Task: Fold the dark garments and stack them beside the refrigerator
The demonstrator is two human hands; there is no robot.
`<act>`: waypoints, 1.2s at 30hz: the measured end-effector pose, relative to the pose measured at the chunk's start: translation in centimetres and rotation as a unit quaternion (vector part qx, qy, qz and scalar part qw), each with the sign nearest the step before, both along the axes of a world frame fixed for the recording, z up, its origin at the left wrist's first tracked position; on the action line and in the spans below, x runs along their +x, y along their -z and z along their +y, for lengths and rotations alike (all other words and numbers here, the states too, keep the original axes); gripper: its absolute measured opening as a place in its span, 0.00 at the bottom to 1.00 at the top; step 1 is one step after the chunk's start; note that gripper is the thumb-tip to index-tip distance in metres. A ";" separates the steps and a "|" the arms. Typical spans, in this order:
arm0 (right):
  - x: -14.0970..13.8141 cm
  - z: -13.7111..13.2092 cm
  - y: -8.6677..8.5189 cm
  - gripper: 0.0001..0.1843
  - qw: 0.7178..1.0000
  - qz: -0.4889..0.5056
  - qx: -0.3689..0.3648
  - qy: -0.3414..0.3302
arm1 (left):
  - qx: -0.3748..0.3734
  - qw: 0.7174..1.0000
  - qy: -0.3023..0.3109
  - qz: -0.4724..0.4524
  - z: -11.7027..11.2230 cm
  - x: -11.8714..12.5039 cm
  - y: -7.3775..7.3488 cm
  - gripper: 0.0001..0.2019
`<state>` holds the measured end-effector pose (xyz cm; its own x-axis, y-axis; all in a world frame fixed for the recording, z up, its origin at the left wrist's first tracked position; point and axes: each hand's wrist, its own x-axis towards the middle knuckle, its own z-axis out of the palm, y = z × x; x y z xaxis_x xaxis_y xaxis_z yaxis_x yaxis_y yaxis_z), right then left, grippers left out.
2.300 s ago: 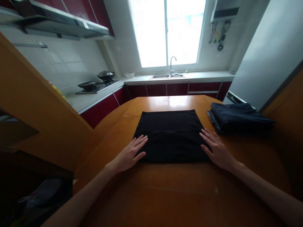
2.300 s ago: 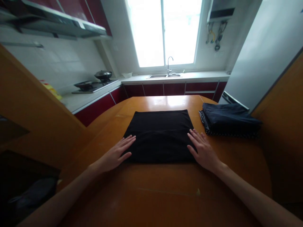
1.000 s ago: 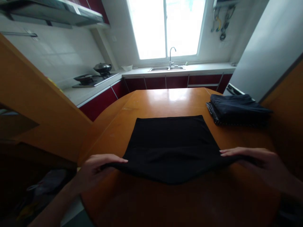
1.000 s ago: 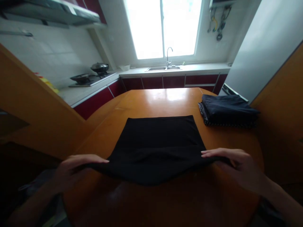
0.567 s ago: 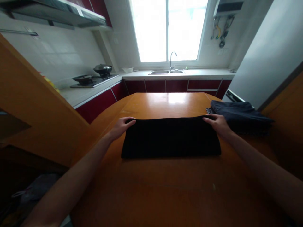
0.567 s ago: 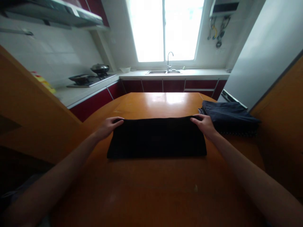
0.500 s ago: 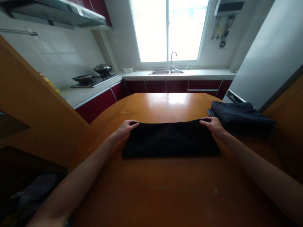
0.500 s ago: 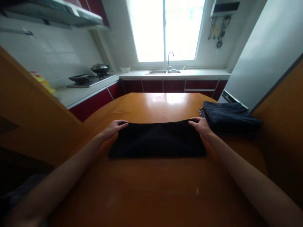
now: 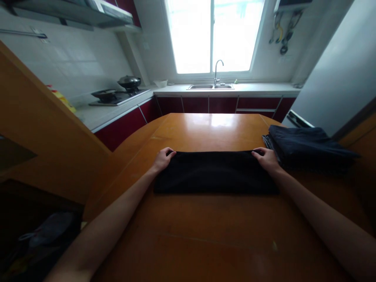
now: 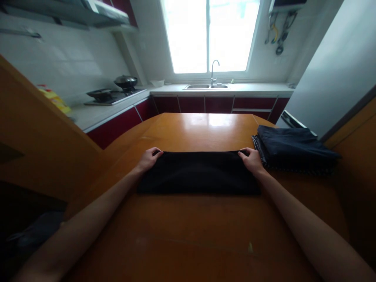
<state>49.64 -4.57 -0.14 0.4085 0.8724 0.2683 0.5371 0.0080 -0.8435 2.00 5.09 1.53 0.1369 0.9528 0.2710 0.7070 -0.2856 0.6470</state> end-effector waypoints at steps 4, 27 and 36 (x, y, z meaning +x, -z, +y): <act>0.4 0.8 0.7 0.17 0.999 -0.032 -0.008 -0.021 | -0.014 0.998 -0.028 0.055 1.1 0.5 -0.1 0.15; -6.6 0.1 0.3 0.35 0.894 -0.395 -0.137 -0.159 | 0.011 0.938 0.125 0.323 -2.3 5.6 0.5 0.32; 1.7 4.1 -2.2 0.20 0.926 -0.255 -0.151 -0.233 | -0.106 0.966 0.151 0.183 4.0 0.2 -3.0 0.25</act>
